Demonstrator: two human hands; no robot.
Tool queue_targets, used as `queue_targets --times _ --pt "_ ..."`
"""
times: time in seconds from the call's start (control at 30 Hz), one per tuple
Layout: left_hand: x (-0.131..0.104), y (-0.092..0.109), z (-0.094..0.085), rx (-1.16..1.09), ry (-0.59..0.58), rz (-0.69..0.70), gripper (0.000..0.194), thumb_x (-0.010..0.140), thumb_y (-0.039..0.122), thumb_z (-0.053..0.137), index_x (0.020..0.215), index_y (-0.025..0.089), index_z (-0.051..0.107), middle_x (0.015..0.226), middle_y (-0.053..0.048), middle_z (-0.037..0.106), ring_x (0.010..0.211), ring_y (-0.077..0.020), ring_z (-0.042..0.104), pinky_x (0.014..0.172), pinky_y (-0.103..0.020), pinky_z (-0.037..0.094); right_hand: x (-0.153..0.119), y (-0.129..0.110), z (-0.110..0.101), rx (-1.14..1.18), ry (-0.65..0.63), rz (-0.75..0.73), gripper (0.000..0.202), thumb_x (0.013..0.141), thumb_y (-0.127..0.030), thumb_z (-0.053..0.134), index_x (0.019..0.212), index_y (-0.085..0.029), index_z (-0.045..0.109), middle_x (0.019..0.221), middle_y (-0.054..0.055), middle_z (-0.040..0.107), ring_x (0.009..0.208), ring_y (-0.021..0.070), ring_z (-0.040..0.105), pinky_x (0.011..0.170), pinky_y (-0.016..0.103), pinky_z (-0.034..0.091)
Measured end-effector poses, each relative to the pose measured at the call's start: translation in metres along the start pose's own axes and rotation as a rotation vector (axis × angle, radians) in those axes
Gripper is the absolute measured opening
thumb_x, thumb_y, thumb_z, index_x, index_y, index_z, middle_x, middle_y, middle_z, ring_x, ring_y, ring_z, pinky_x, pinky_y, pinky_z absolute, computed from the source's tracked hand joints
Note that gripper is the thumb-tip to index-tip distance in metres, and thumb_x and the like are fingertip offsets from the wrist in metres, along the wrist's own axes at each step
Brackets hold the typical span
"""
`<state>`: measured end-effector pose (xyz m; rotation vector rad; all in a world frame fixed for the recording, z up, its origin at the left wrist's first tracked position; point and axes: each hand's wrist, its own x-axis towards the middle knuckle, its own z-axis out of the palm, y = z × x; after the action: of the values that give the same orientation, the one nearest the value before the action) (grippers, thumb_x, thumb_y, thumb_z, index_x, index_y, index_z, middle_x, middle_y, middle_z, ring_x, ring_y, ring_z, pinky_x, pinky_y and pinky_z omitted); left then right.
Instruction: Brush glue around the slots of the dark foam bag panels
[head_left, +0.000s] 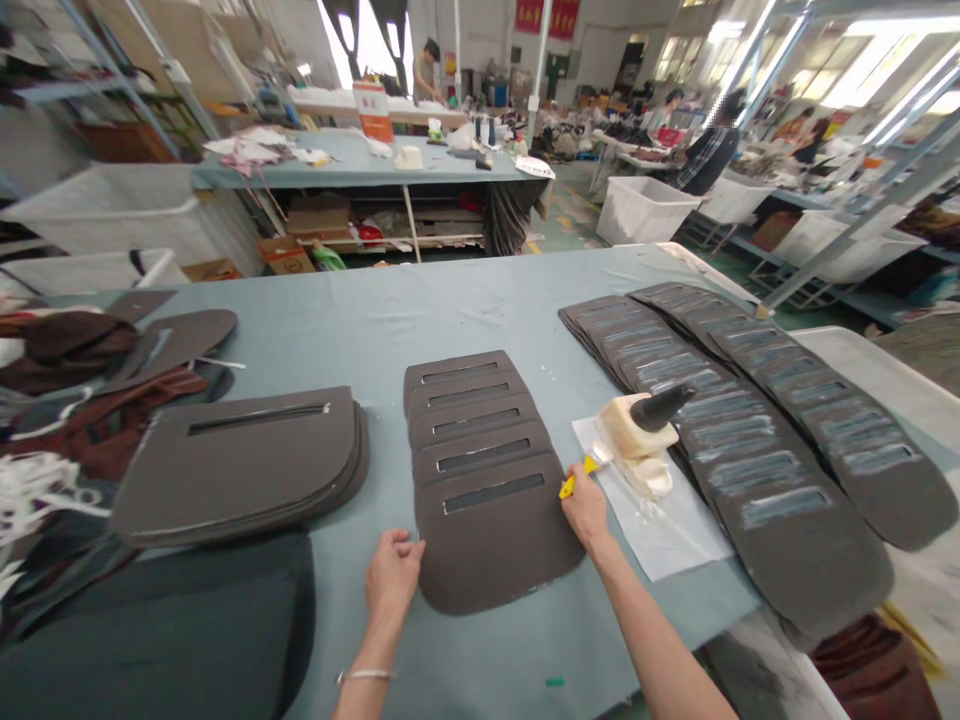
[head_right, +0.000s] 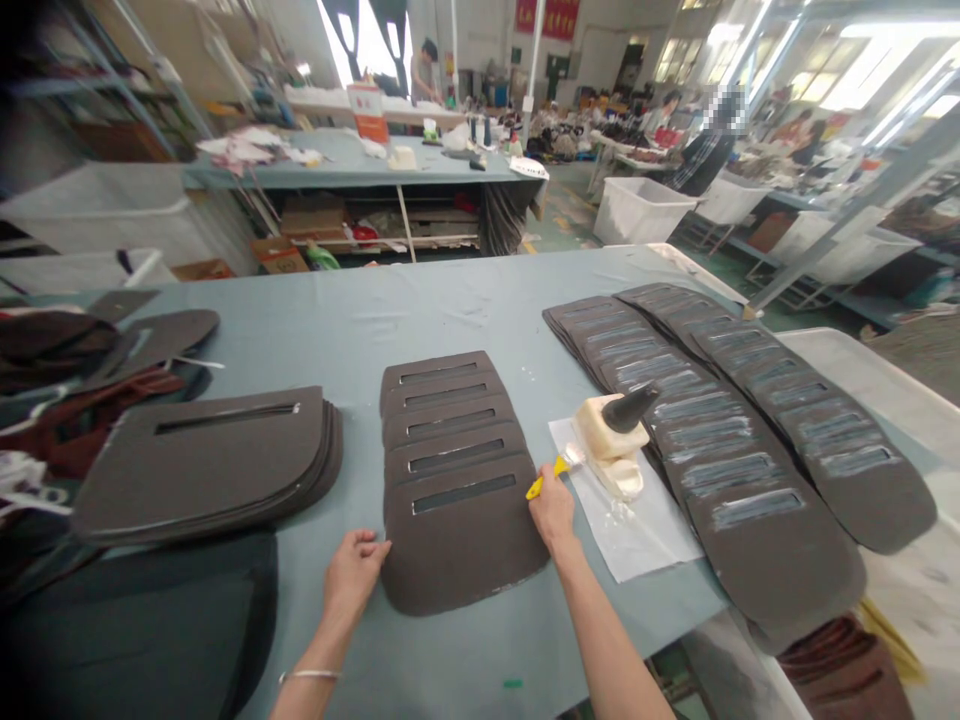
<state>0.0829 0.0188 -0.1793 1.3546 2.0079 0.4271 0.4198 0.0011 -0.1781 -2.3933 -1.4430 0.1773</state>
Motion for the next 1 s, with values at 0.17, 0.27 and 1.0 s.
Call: queue_targets --times 0.17,0.27,1.0 --pt "-0.0005 0.0012 -0.0007 -0.008 0.001 0.008 0.022 0.077 0.032 0.058 0.095 0.023 0.049 0.08 -0.001 0.071 0.077 -0.0197 0.065 0.069 -0.029 0.041 0.0002 -0.0015 -0.0013 -0.012 -0.024 0.01 0.013 0.084 -0.013 0.054 0.095 -0.018 0.05 0.071 -0.001 0.053 0.059 0.0102 0.043 0.054 0.024 0.016" --pt "-0.0002 0.0006 0.0014 -0.012 0.018 0.008 0.023 0.077 0.031 0.058 0.096 0.023 0.049 0.079 0.0 0.071 0.076 -0.0188 0.065 0.068 -0.028 0.04 0.0002 -0.0027 -0.0028 -0.028 -0.048 0.022 0.011 0.086 -0.015 0.053 0.096 -0.019 0.05 0.069 -0.002 0.051 0.057 0.0101 0.041 0.053 0.024 0.016" --pt "-0.0085 0.0049 -0.0001 0.014 0.05 0.039 0.023 0.077 0.03 0.057 0.097 0.021 0.052 0.081 -0.003 0.071 0.079 -0.0196 0.065 0.069 -0.028 0.041 0.0002 -0.0089 -0.006 -0.13 -0.066 0.016 0.014 0.086 -0.014 0.053 0.099 -0.018 0.051 0.077 0.002 0.057 0.063 0.0117 0.051 0.054 0.026 0.019"
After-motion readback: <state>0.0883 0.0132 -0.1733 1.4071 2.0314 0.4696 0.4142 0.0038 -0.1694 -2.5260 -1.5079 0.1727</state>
